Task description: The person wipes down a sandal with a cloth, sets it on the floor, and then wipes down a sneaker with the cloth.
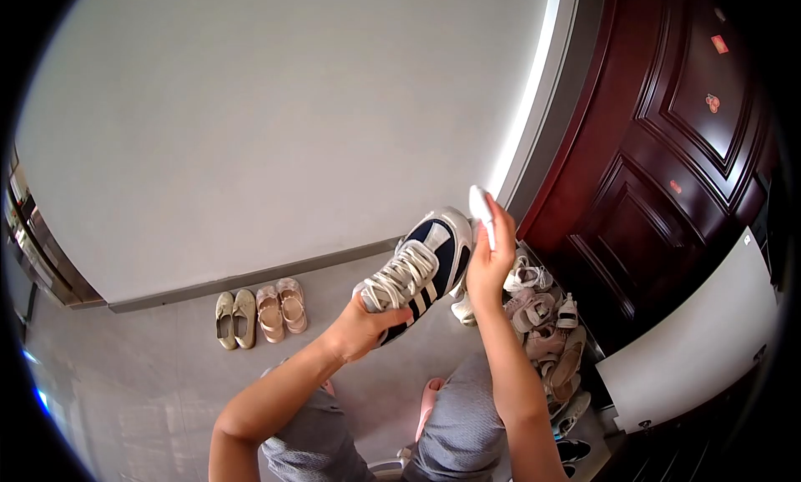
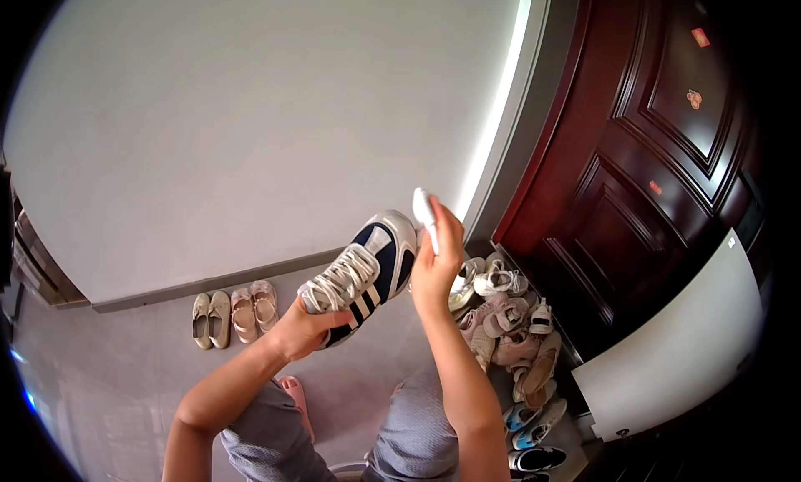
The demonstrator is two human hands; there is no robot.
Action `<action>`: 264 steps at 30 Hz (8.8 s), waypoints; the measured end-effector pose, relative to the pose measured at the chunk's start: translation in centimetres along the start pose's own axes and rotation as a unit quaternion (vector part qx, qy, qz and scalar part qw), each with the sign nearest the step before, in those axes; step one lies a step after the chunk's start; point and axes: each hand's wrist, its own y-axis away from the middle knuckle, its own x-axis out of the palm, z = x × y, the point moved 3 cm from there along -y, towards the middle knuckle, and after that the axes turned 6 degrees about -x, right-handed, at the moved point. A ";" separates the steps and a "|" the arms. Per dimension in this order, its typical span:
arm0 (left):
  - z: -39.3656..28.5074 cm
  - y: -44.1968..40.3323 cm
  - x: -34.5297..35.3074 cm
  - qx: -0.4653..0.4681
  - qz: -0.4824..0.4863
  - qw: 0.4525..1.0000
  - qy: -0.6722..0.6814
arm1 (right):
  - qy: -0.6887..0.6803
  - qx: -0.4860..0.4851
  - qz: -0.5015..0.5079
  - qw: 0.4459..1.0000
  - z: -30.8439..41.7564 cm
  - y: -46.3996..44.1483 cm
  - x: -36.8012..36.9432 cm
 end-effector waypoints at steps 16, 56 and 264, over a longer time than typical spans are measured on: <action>-1.3 0.1 0.0 -0.005 -0.016 0.991 0.134 | 0.006 -0.121 0.052 0.991 2.6 -0.4 -0.4; -0.7 -0.2 -0.6 0.064 0.146 0.938 0.307 | -0.102 -0.280 0.260 0.918 8.9 4.4 0.0; -2.5 -0.8 -1.9 0.072 -0.059 0.990 0.104 | -0.114 -0.188 0.243 0.945 5.8 2.5 -2.0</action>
